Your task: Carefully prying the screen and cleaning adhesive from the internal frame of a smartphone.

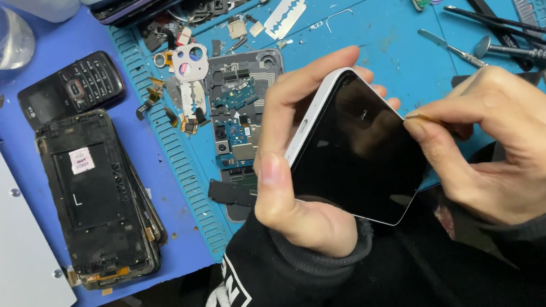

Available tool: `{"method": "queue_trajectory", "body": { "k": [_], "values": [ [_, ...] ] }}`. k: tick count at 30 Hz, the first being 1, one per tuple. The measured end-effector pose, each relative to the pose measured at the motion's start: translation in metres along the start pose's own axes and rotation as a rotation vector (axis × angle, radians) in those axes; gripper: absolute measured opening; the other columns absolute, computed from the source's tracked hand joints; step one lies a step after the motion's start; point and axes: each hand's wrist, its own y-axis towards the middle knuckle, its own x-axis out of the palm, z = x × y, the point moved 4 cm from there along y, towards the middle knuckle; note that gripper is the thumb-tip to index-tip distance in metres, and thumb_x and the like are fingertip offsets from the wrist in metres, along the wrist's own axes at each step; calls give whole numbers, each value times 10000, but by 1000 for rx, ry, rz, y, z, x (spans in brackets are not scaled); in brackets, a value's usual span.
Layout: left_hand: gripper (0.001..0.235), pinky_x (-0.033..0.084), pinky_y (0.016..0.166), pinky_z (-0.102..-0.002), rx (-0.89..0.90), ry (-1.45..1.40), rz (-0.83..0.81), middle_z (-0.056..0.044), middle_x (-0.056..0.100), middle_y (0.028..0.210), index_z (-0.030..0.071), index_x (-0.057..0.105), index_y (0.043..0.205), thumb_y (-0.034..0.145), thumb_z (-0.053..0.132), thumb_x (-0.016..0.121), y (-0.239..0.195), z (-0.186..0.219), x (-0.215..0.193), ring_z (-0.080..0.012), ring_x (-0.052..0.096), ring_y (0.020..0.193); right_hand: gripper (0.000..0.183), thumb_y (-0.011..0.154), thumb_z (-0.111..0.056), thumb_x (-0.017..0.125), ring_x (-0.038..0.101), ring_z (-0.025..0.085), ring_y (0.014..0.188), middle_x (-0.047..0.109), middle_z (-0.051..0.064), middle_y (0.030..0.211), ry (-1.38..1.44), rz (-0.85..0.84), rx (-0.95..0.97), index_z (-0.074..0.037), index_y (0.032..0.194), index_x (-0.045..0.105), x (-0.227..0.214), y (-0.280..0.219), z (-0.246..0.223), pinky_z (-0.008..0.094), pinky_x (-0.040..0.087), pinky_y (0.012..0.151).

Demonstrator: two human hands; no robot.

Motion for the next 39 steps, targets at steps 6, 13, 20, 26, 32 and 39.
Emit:
{"method": "queue_trajectory", "body": {
  "k": [6, 13, 20, 26, 32, 39],
  "values": [
    [743, 503, 990, -423, 34, -189, 69, -186, 563, 1187, -109, 471, 1382, 1049, 554, 430, -2, -7, -4, -276, 590, 1055, 143, 844, 99, 778, 610, 171, 666, 634, 128, 802, -6, -82, -40, 53, 956, 701, -2, -1, 4, 282, 443, 598],
    [790, 499, 1027, -431, 15, -39, -4, -203, 562, 1211, -129, 462, 1394, 1086, 598, 429, -3, -3, -3, -283, 581, 1098, 155, 835, 91, 794, 601, 190, 656, 635, 128, 783, -65, -128, -83, 53, 962, 715, -8, -6, 7, 294, 439, 584],
    [808, 500, 1023, -449, -18, 5, -18, -201, 549, 1219, -126, 438, 1410, 1060, 602, 451, -2, 1, -2, -295, 576, 1091, 154, 819, 87, 797, 579, 181, 634, 625, 108, 749, -40, -170, -8, 47, 942, 714, -11, -15, 19, 298, 429, 572],
    [791, 500, 1035, -447, 11, 3, -23, -219, 552, 1221, -134, 441, 1413, 1033, 560, 444, -3, -1, -3, -296, 577, 1098, 168, 798, 75, 787, 574, 201, 632, 600, 109, 740, -45, -217, -26, 29, 940, 710, -13, -19, 26, 307, 426, 571],
    [808, 511, 1033, -468, 12, 18, -19, -220, 545, 1254, -130, 433, 1430, 1044, 579, 460, -2, -2, -2, -302, 583, 1116, 173, 783, 57, 785, 572, 222, 620, 583, 100, 711, -68, -254, -32, 21, 938, 717, -16, -26, 33, 327, 430, 569],
    [781, 514, 1009, -476, 54, 2, 11, -234, 558, 1227, -130, 438, 1405, 1017, 547, 413, 1, -7, -9, -307, 587, 1099, 182, 795, 14, 802, 578, 239, 629, 578, 106, 718, -107, -272, -57, 13, 952, 711, -17, -31, 34, 341, 430, 567]
  ]
}}
